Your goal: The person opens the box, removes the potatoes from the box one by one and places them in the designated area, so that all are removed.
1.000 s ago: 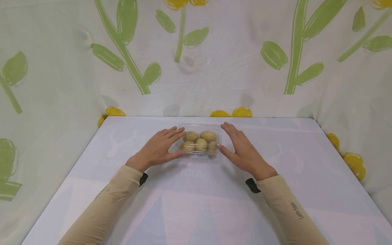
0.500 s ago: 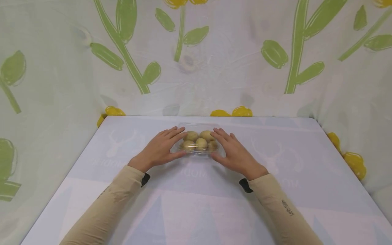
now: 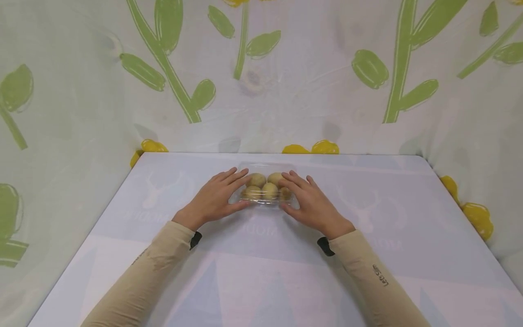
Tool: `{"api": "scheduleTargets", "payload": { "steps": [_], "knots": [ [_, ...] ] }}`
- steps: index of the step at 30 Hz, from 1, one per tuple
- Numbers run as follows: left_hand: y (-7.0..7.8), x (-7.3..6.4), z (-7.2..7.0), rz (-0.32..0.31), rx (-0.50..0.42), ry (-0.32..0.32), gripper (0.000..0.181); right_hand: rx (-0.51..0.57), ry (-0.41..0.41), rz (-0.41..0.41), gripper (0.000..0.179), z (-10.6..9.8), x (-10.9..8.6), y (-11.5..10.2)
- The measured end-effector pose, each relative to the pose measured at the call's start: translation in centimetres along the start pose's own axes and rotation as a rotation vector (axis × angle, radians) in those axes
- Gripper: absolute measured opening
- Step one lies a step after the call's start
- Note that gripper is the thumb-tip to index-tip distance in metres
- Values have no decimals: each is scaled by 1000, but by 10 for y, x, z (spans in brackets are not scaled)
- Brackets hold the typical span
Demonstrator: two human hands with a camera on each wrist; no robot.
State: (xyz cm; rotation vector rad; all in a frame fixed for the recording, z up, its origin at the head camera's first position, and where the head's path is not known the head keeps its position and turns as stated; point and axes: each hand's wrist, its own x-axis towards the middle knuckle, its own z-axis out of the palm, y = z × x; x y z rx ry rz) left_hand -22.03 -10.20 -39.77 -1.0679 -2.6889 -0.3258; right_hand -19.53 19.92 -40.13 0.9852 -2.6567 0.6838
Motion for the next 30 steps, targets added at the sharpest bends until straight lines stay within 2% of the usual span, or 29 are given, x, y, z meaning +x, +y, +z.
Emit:
{"api": "scheduleTargets", "payload": {
  "steps": [9,13,18,30],
  "knots": [
    [0,-2,6,18,20,24,67,-8,-8,22,61,3,0,0],
    [-1,-3,9,24,8,52,67,5,-13,30,61,2,0,-1],
    [0,-3,10,16,3,55,66,24,-22,50,62,2,0,-2],
    [1,-3,10,-61,-18,16,66,23,-12,32,61,5,-1,0]
  ]
}}
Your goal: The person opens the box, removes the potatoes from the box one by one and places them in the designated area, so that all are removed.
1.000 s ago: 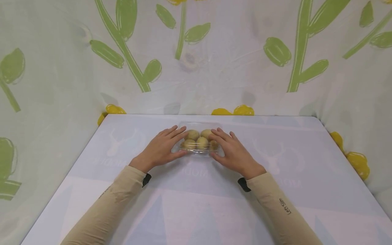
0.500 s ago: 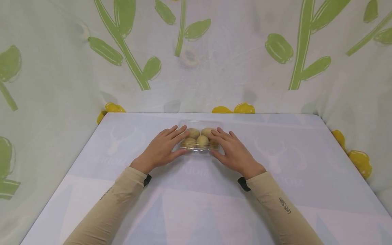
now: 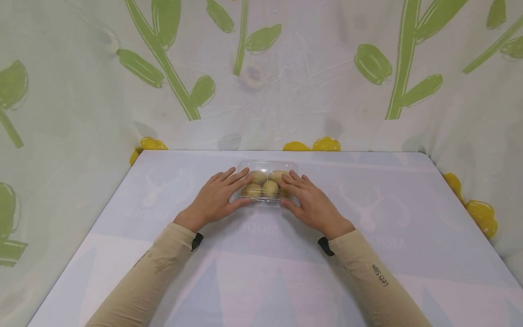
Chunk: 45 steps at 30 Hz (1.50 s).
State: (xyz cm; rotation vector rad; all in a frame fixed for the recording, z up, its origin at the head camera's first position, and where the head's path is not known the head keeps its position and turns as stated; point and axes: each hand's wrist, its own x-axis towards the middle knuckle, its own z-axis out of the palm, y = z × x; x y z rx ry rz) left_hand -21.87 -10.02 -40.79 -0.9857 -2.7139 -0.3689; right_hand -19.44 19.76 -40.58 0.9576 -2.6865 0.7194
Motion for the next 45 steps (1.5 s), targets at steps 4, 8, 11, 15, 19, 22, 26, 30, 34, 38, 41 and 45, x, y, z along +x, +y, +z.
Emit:
{"api": "scheduleTargets", "payload": {
  "steps": [4,8,11,15,19,22,26,30,34,38,41,45],
  "knots": [
    [1,1,0,-19,-13,-10,67,-5,3,-6,61,1,0,1],
    [2,0,-1,-31,-6,-29,67,1,8,-11,60,3,-1,3],
    [1,0,-1,-27,6,-34,67,4,12,-16,60,4,-2,3],
    [0,-1,-1,-14,9,-34,67,-9,22,-26,59,4,-3,4],
    [-1,-1,-2,10,17,-16,67,-26,30,-29,58,5,-3,4],
    [-2,0,-2,31,30,1,67,-34,36,-33,57,4,-3,4],
    [-3,1,-1,46,42,4,67,-40,43,-44,56,5,-3,4],
    [-4,1,-2,58,30,-2,65,-54,47,-51,56,5,-3,4],
    [-6,2,-2,67,-7,-20,64,-68,41,-49,55,5,-3,5],
    [-7,4,-3,80,-51,-37,64,-78,36,-45,55,4,-2,5],
    [-8,5,-4,88,-72,-49,64,-81,41,-46,54,4,-2,5],
    [-8,6,-6,92,-93,-64,63,-82,45,-43,51,3,-1,3]
  ]
}}
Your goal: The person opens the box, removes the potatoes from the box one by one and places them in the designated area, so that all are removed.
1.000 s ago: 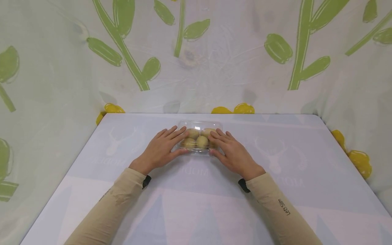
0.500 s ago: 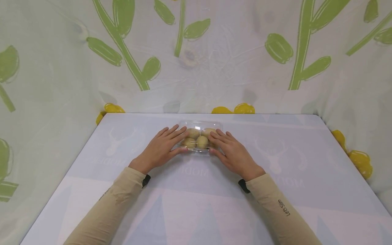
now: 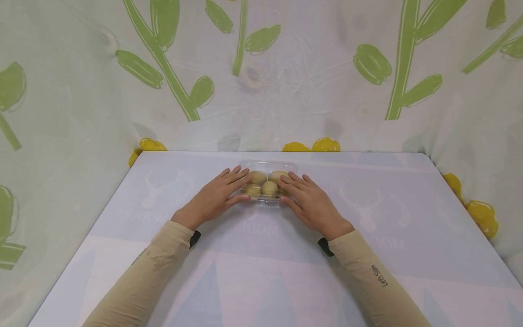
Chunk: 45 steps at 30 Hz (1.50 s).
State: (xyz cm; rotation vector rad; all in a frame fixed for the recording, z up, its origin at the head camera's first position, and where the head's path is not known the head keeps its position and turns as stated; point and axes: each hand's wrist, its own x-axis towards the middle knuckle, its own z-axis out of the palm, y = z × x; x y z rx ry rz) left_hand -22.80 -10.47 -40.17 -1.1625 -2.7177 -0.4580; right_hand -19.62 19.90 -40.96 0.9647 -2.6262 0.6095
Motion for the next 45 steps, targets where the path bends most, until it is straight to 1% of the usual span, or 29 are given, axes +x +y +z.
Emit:
{"api": "scheduleTargets", "payload": {
  "steps": [8,13,18,21,24,27,30,32,35,39,42,45],
  "knots": [
    [-1,1,-2,16,2,3,59,0,6,7,47,-5,1,-3],
    [-1,1,-2,31,18,5,58,26,6,6,46,-6,2,-3],
    [1,2,-2,53,33,27,55,51,3,6,43,-5,2,-3],
    [2,2,-3,54,43,35,53,65,2,8,43,-5,3,-3],
    [3,3,-3,60,40,65,51,78,-4,31,43,-5,4,-2],
    [4,4,-4,74,58,103,48,92,-8,55,43,-6,4,-2],
    [4,6,-6,86,79,125,47,104,-1,53,42,-8,5,-1],
    [3,7,-9,83,69,120,47,109,7,36,41,-9,6,0],
    [2,7,-11,68,15,116,46,111,6,18,39,-12,7,1],
    [-1,6,-14,49,-55,128,45,108,-20,33,40,-18,9,2],
    [-2,6,-16,51,-82,140,46,113,-32,47,42,-23,12,2],
    [-3,8,-18,52,-95,137,47,119,-17,45,44,-26,13,2]
  ]
}}
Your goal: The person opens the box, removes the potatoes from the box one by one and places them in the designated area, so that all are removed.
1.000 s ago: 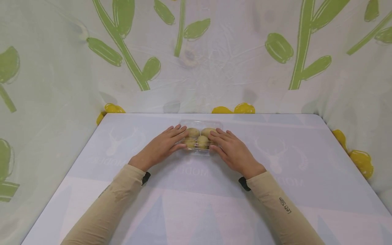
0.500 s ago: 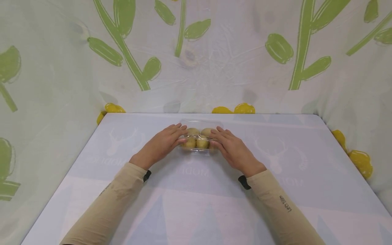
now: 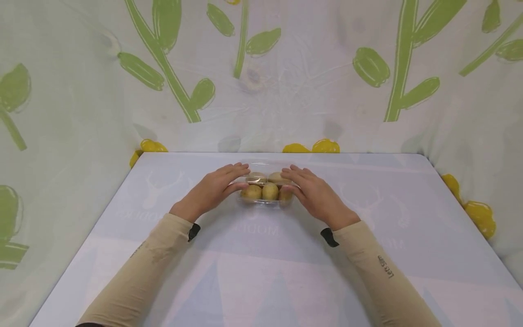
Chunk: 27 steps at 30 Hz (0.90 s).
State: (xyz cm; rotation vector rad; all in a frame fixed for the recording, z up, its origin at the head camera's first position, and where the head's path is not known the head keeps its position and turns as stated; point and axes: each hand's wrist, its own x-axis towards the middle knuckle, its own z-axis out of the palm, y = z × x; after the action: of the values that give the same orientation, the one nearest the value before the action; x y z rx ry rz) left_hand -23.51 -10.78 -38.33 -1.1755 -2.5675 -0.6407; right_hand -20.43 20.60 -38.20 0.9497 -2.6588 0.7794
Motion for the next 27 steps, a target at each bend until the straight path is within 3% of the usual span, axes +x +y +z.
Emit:
{"api": "scheduleTargets", "payload": {
  "steps": [10,17,23,27],
  "knots": [
    [-2,11,-11,66,1,86,40,-33,94,-47,45,-14,7,4],
    [-6,19,-21,3,-24,111,43,-62,180,-53,41,-28,17,9],
    [-14,26,-28,-95,39,237,39,-76,307,-93,38,-33,28,14],
    [-20,30,-30,-107,64,292,37,-29,386,-106,36,-35,35,16]
  ]
}}
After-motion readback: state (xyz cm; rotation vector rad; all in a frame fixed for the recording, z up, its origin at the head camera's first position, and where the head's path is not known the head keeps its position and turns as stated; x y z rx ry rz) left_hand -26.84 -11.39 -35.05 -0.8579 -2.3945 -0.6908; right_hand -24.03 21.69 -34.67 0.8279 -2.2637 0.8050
